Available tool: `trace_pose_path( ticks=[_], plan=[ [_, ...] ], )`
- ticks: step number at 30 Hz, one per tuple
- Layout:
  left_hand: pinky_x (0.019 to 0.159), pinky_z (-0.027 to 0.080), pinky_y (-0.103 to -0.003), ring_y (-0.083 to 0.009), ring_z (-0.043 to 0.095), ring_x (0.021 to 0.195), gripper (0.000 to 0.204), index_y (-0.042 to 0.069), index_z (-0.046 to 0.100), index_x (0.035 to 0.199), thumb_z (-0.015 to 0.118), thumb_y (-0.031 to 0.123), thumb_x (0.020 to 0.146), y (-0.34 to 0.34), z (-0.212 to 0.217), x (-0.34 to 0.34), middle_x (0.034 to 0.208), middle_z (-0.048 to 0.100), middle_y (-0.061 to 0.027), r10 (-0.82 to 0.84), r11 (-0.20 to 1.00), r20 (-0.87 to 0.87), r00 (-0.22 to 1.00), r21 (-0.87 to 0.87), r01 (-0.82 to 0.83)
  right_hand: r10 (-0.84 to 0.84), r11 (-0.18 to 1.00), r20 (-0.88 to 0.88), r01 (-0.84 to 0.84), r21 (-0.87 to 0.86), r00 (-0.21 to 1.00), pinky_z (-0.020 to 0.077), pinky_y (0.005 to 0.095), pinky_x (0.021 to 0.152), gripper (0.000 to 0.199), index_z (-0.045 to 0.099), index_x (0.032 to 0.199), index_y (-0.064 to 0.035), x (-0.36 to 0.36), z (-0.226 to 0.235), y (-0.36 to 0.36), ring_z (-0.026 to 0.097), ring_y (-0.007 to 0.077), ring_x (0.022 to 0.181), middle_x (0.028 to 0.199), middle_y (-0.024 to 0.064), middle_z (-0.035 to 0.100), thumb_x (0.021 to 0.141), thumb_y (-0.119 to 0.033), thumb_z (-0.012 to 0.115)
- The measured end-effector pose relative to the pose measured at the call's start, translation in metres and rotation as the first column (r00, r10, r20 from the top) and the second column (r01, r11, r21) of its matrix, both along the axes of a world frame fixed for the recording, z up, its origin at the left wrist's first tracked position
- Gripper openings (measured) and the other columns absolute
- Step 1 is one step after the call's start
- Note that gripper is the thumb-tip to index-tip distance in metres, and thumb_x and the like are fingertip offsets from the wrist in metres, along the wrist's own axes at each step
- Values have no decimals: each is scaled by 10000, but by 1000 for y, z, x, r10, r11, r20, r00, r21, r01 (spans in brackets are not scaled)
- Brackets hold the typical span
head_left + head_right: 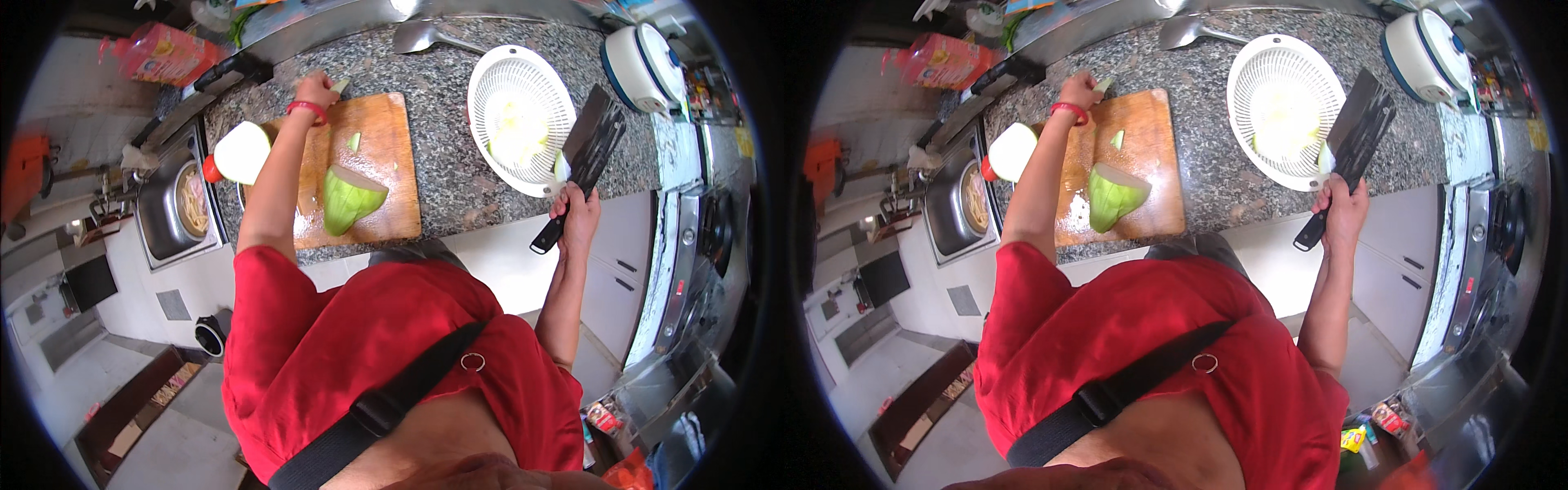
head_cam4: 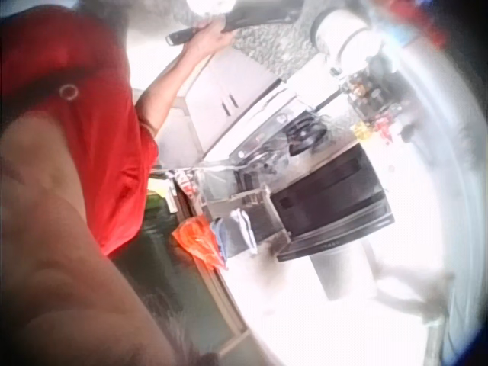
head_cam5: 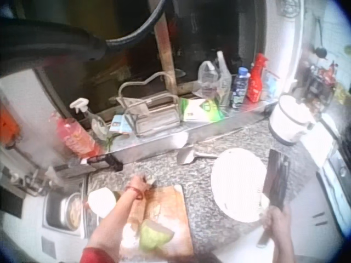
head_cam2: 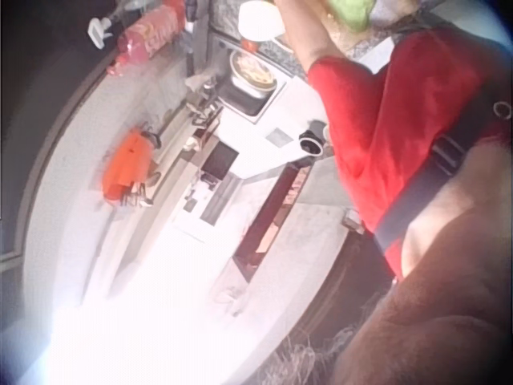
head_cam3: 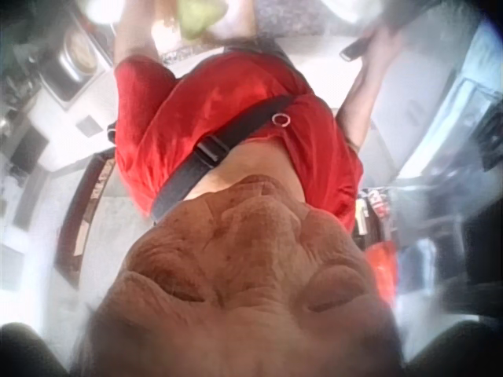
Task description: The person uses a knife to cut a green vegetable on a wooden board into slices and cubes, then transfers the pieces into a bowl.
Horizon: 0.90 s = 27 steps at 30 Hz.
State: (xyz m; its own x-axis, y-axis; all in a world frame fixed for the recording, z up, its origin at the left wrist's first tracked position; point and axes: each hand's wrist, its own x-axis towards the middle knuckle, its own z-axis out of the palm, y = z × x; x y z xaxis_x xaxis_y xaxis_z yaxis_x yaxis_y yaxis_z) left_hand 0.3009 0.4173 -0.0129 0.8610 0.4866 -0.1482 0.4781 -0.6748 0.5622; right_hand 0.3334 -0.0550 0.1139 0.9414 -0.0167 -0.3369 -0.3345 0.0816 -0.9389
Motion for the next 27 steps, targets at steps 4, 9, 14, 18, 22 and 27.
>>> trace_pose_path(
  ticks=[4, 9, 14, 18, 22, 27],
  plan=[
    [495, 450, -220, -87, 578, 577, 178, 50, 580, 806, 722, 38, 700, -52, 37, -16, 701, 603, -15, -87, 776, -4, 996, -627, 65, 2, 994, -61, 5, 111, 998, 371, 249, 386, 53, 444, 808, -31, 4, -6, -7, 400, 86, 441, 590, 12, 433, 832, -31, 491],
    [650, 484, -241, -90, 574, 727, 208, 53, 608, 859, 736, 77, 698, -170, 74, 25, 807, 619, -10, -308, 741, 289, 907, -525, 419, 27, 991, -42, -22, 129, 999, 388, 257, 390, 40, 460, 793, -15, 9, -10, 2, 436, 98, 438, 578, 23, 459, 808, -21, 497],
    [793, 449, -337, -252, 581, 880, 196, 103, 666, 870, 717, 138, 683, -281, 90, 60, 911, 630, -61, -498, 765, 688, 528, 61, 641, 52, 996, -6, -51, 72, 999, 404, 260, 394, 48, 469, 824, -11, 11, -8, 13, 447, 97, 437, 582, 23, 471, 800, -28, 507],
    [718, 430, -374, -225, 554, 820, 116, 129, 660, 772, 648, 115, 658, -320, 79, 58, 813, 598, -8, -532, 814, 646, 548, 212, 541, 68, 998, 48, -67, -20, 997, 405, 264, 403, 64, 463, 838, -13, 13, -12, 17, 442, 112, 415, 546, 30, 459, 785, -19, 498],
    [675, 412, -375, -216, 546, 785, 82, 126, 653, 705, 590, 81, 678, -315, 58, 50, 765, 570, -6, -569, 822, 483, 665, 329, 464, 0, 1000, 90, -2, 22, 996, 397, 271, 401, 94, 417, 739, -26, 16, -15, 4, 421, 129, 418, 538, 45, 438, 801, -15, 487],
    [773, 416, -368, -237, 547, 870, 175, 106, 640, 845, 678, 95, 674, -287, 68, -26, 916, 579, -42, -375, 916, 667, 644, 159, 370, 40, 997, 124, -47, 54, 991, 378, 270, 412, 69, 433, 831, -14, 11, -4, 10, 396, 112, 454, 614, 30, 409, 861, -44, 488]
  ],
)
